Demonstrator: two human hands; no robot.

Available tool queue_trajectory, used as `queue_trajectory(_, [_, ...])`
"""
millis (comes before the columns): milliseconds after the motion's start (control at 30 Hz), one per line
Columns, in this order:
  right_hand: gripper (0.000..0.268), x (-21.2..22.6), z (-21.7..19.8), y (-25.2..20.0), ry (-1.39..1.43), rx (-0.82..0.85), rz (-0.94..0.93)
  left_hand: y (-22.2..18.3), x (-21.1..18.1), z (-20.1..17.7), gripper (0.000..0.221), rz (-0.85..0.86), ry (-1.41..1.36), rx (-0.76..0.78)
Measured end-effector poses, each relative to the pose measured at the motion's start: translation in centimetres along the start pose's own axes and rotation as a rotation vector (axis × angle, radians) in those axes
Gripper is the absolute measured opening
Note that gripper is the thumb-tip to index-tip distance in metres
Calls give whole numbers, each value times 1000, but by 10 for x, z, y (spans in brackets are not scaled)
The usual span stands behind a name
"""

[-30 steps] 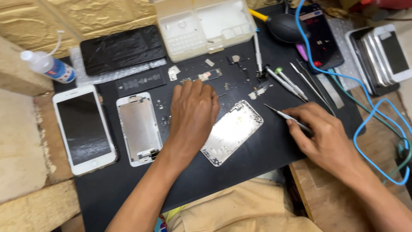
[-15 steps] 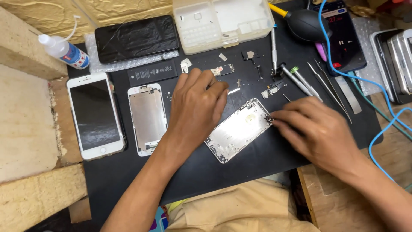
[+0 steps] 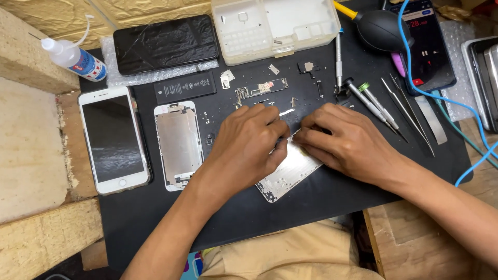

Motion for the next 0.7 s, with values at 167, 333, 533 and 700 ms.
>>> queue_trajectory(167, [9, 6, 3, 1, -116, 33, -110, 0, 5, -1, 5, -21, -1, -6])
queue_trajectory(333, [8, 10, 3, -3, -152, 0, -153, 0, 3, -2, 3, -14, 7, -17])
queue_trajectory(533, [10, 4, 2, 1, -104, -15, -103, 1, 3, -3, 8, -14, 4, -16])
queue_trajectory(700, [12, -6, 4, 7, -6, 17, -24, 0, 5, 4, 11, -26, 34, 42])
Point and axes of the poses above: each hand's wrist, its own y-axis towards the middle knuckle, its own z-axis out of the palm, x = y × z, the point moved 8 cm from there along y, towards the middle knuckle, and after that the axes turned 7 degrees about y, right-handed, at the moved point
